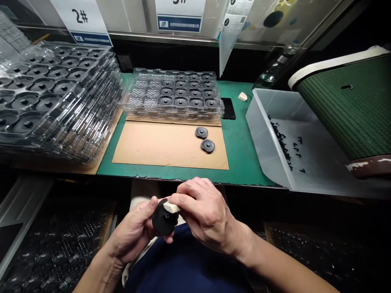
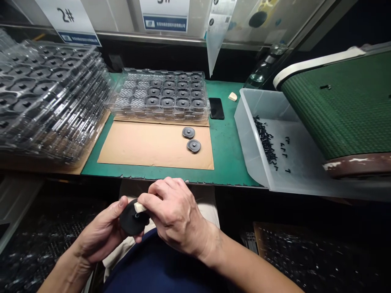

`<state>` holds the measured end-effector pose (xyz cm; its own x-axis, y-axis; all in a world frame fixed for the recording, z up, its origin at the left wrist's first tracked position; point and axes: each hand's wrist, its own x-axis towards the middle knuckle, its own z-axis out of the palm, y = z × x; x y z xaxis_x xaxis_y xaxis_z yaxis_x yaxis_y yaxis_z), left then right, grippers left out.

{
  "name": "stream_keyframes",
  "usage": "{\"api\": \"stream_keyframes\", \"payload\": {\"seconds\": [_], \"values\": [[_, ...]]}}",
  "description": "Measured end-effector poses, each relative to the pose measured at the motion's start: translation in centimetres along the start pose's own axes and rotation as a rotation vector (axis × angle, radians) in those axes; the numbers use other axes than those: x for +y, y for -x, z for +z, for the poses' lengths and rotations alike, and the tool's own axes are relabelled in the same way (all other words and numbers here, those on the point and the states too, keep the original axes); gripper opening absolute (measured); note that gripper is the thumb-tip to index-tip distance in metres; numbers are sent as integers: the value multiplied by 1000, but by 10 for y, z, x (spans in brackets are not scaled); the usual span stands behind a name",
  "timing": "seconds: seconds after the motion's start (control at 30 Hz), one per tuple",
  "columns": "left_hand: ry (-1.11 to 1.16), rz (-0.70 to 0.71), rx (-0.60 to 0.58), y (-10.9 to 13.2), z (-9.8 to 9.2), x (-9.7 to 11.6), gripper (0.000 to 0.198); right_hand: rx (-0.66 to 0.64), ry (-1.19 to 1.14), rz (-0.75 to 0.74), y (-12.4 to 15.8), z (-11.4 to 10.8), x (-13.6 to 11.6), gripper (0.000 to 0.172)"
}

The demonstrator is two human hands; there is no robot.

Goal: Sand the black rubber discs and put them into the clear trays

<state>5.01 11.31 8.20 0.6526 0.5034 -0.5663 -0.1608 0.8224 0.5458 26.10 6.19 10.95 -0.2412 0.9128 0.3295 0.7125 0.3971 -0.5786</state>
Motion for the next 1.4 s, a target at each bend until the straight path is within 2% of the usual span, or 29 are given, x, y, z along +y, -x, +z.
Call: {"api": "stream_keyframes", "payload": {"seconds": [0.27, 0.43, 0.47, 0.53, 0.6, 0.67, 0.77, 0.83, 0.97, 1.13, 1.27, 1.4], "values": [[98, -86, -24, -6, 0, -11, 43, -105, -50, -205, -10, -3, 9, 29], [178, -67, -76, -6, 0, -12, 36, -176, -42, -313, -16, -7, 12, 28], [212, -25, -66, -6, 0, -11, 32, -158, -28, -288, -16, -6, 12, 26], [271, 121, -10, -8, 1, -8, 27, -63, 19, -129, -16, -3, 10, 20], [263, 294, 67, -11, 3, -6, 40, 22, 7, 95, -15, 2, 4, 16], [186, 423, 131, -12, 6, -5, 53, 37, -115, 262, -15, 6, -4, 26], [95, 524, 175, -11, 11, -5, 58, 35, -279, 302, -17, 10, -14, 27], [84, 565, 179, -9, 13, -3, 55, 69, -231, 244, -19, 11, -14, 26], [95, 538, 184, -3, 12, -1, 51, 115, -45, 214, -20, 8, -10, 24], [139, 446, 167, 1, 7, -2, 53, 40, -196, 119, -18, 2, -11, 26], [159, 376, 147, 1, 3, -2, 47, 74, -107, 190, -16, -2, -8, 24], [182, 305, 84, 0, -1, 1, 42, -29, -205, 90, -12, -4, -7, 23]]}}
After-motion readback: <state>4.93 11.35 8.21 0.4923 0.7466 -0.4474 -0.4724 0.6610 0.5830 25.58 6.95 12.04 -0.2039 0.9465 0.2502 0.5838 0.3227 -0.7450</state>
